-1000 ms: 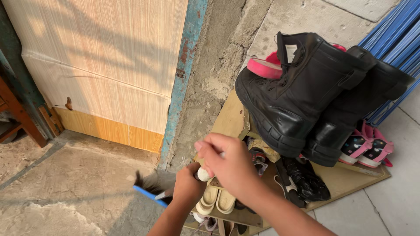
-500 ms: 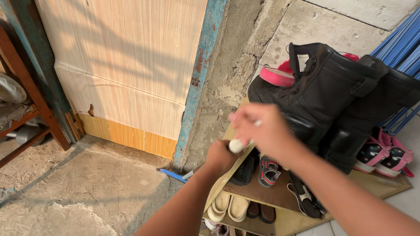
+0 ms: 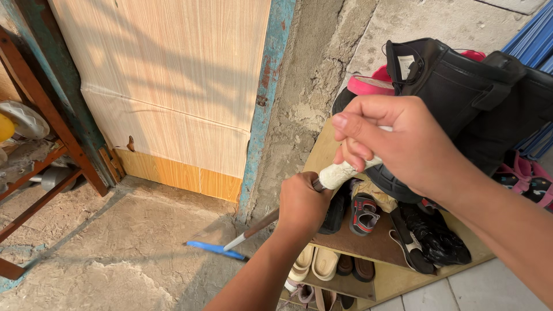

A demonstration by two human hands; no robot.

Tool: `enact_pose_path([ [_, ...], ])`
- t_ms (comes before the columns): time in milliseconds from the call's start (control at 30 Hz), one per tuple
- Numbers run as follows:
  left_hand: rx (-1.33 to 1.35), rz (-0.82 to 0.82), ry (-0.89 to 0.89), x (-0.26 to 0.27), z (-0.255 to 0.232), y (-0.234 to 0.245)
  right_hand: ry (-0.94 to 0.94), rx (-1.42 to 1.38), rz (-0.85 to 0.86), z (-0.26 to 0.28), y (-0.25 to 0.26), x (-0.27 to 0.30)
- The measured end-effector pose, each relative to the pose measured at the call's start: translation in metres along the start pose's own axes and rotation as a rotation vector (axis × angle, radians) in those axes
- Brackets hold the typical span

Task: The person picks up slippers from a rug, shakes the rug over a balcony, and then wraps a white material around the handle of a cleaning tool by hand.

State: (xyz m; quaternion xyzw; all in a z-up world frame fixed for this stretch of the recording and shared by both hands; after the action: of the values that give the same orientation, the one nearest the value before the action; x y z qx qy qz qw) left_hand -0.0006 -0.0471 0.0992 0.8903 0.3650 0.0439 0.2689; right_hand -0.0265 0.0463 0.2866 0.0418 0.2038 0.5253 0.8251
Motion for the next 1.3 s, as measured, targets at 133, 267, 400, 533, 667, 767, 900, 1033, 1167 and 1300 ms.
enact_pose_path([
  [133,0.057,0.06,0.027,-0.005,0.03,-0.016,-0.118,0.309,-0.026,-0.043,-0.034,0.008],
  [267,0.2,0.173,0.072,0.017,0.07,-0.034,-0.261,0.163,0.022,-0.084,-0.065,0.029],
  [400,-0.223,0.166,0.074,0.022,0.057,-0.04,-0.21,0.123,0.02,-0.071,-0.033,0.028],
  [533,-0.322,0.102,-0.168,0.011,-0.007,-0.034,-0.21,0.201,-0.098,-0.026,0.019,0.027],
  [667,-0.37,0.185,-0.186,-0.002,-0.015,-0.045,-0.162,0.265,-0.189,-0.023,0.023,0.029],
  [767,-0.2,0.261,0.048,0.006,0.035,-0.054,-0.167,0.351,-0.179,-0.062,-0.021,0.037],
  [900,-0.216,0.3,0.132,0.023,0.079,-0.055,-0.299,0.257,-0.221,-0.097,-0.035,0.049],
  [1033,-0.14,0.213,0.257,0.043,0.085,-0.042,-0.255,-0.053,-0.214,-0.1,-0.025,0.048],
  [1167,-0.003,-0.004,0.173,0.053,0.036,-0.027,-0.211,-0.134,-0.287,-0.052,0.008,0.052],
  [1300,0.099,-0.113,-0.177,0.058,-0.019,-0.019,-0.077,0.071,-0.335,0.018,0.018,0.063],
])
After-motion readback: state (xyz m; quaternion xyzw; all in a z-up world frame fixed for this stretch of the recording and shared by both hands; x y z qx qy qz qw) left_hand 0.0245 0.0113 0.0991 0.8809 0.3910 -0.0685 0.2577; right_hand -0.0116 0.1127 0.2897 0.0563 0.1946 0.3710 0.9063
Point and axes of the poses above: each hand's wrist, its own x-axis away from the middle knuckle, its own y-axis out of the back of the hand, z = x × y, the point moved 7 cm from there along -x, towards the middle knuckle, and after that the axes turned 10 degrees about -x, right-handed, at the moved point
